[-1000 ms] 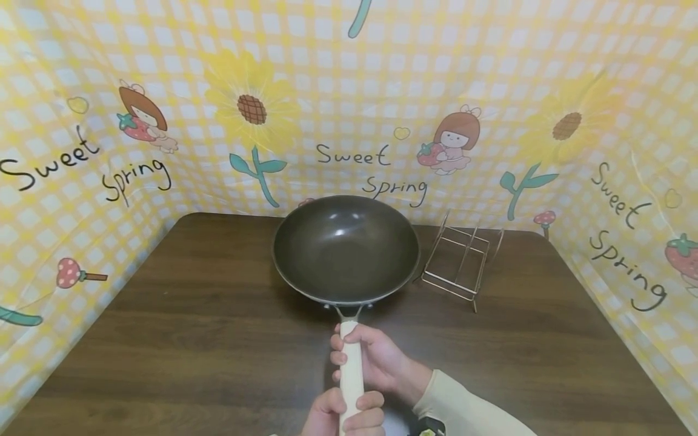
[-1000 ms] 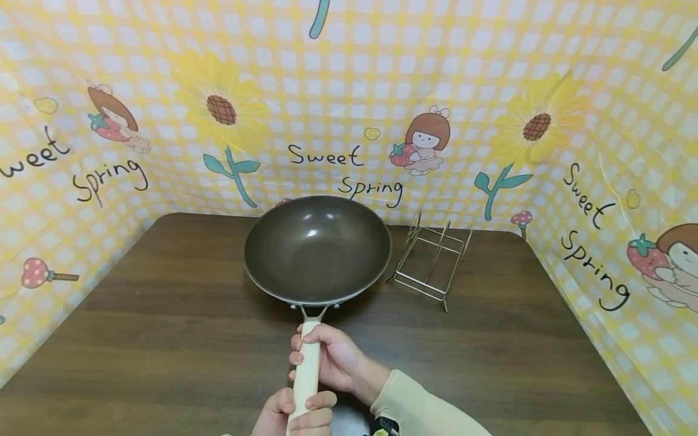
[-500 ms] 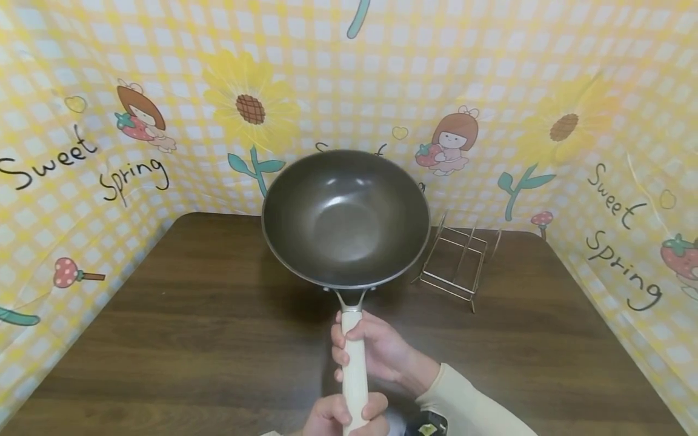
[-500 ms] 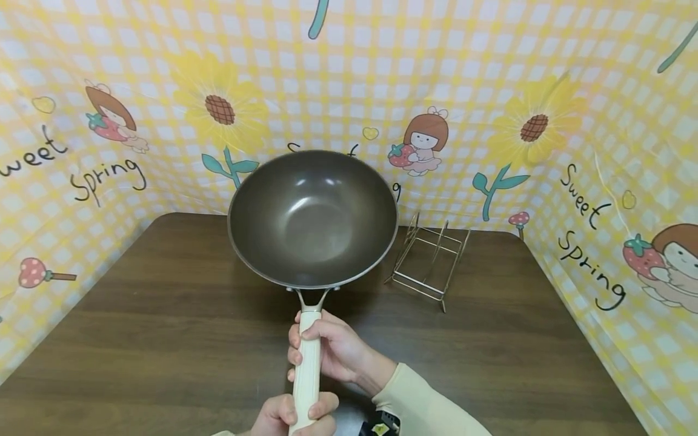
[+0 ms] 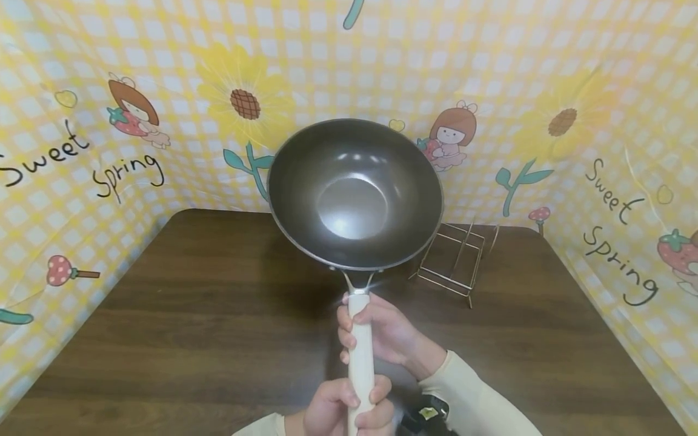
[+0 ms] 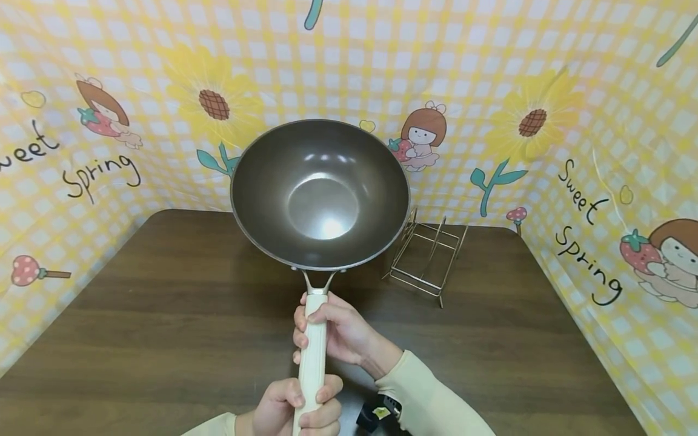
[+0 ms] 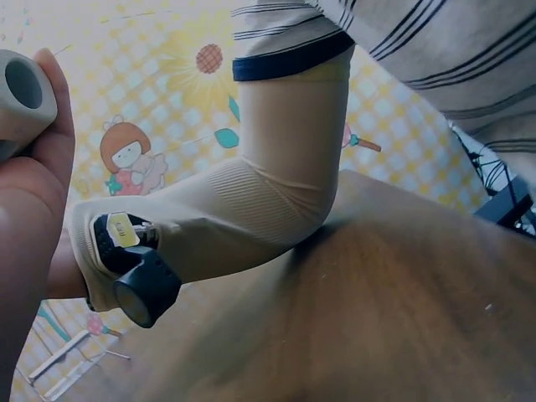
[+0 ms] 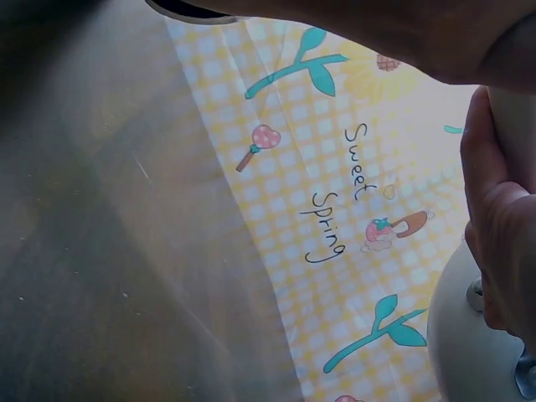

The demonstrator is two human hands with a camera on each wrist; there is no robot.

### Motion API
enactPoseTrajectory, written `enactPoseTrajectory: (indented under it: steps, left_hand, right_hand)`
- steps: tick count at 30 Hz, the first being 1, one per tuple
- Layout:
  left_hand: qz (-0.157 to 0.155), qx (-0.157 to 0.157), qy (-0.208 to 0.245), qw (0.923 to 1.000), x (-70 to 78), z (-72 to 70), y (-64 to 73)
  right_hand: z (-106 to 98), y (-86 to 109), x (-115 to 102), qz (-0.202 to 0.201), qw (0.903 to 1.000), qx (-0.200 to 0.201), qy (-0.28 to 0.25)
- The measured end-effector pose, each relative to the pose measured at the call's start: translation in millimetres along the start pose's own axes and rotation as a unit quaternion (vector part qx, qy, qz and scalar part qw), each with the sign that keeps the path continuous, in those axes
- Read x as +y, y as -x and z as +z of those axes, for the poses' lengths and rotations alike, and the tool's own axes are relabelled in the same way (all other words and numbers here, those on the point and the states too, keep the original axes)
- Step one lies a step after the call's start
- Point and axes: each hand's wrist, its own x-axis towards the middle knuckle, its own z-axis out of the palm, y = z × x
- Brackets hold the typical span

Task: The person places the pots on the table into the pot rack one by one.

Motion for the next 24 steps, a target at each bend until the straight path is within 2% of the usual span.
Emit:
enactPoseTrajectory:
  steps: [8,17,24]
  left_hand:
    - [0.002,0.023,-0.053,0.9983,1.4,-4.9,2.0]
    - [0.0,0.052,-0.094,0.9942,9.3,-2.1,-0.6]
    - [-0.025,0.069,-0.113,0.9909,18.5,-3.0,-4.1]
  right_hand:
    - [-0.2,-1.5,-7.5,-0.016,0.9996,-0.018,-0.012]
    - [3.1,-5.5,-19.6,-0.047,0.9976,-0.05,-0.009]
    - [5.4,-5.5,-29.5,-0.06,0.9978,-0.026,0.008]
